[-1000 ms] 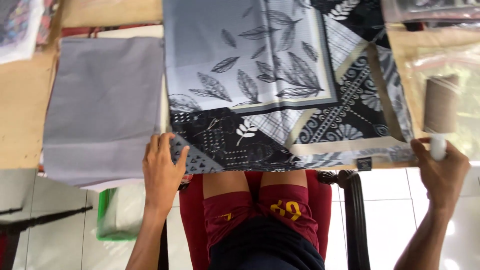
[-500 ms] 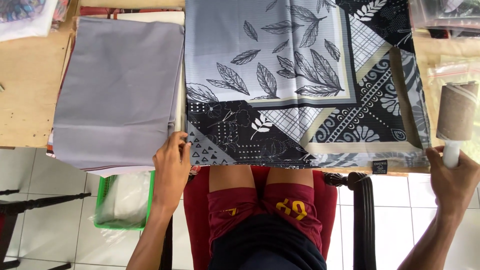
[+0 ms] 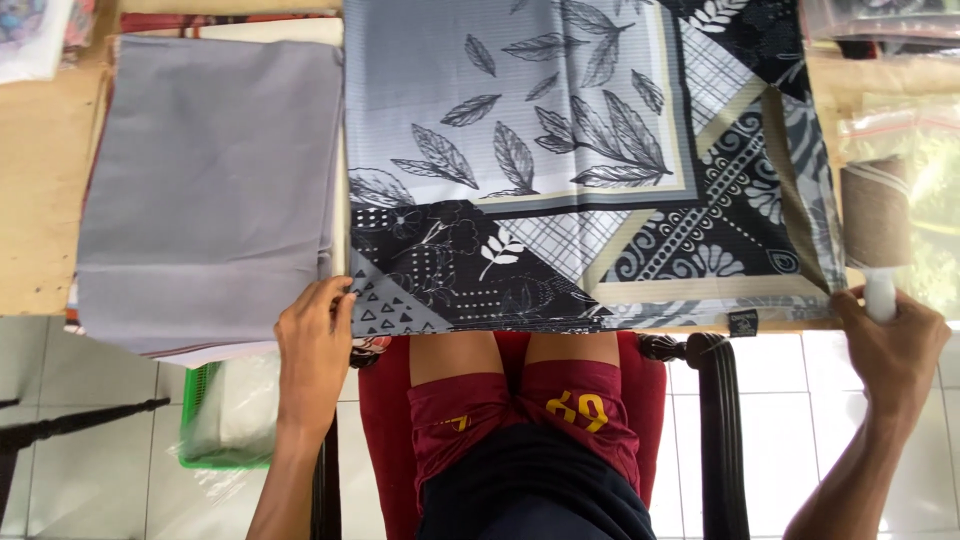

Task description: Using a lint roller to remove lint and dust from a patterned piece of fabric on a table.

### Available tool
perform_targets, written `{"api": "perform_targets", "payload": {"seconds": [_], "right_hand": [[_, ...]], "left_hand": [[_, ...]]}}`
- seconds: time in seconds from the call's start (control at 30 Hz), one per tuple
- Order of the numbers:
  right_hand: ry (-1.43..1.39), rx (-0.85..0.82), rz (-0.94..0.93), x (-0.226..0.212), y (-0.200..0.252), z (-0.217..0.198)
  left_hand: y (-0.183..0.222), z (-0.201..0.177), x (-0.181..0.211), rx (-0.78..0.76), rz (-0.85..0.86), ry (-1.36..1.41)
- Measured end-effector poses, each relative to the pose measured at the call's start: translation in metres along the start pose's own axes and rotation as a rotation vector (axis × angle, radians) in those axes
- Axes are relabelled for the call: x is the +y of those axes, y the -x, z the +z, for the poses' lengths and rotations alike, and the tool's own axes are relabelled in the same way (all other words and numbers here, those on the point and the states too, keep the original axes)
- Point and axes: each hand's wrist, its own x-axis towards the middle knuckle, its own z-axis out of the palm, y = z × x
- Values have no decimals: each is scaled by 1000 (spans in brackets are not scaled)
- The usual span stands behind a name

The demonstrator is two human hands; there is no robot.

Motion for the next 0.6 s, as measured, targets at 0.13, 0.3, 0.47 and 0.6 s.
{"api": "perform_targets", "payload": {"seconds": [0.13,0.3,0.47,0.6], "right_hand": [[14,14,-5,-4,1,-2],[45,80,-61,-8,8,-5],[-64,141,-71,-47,45,4],[-421,-92,-14,-103,88,22]], "left_hand": [[0,-3,7,-27,-30,-7],[1,2,15,-17,-12,-248],[-17,35,60,-78,311,-106],[-43,96,96,-271,704,25]]}}
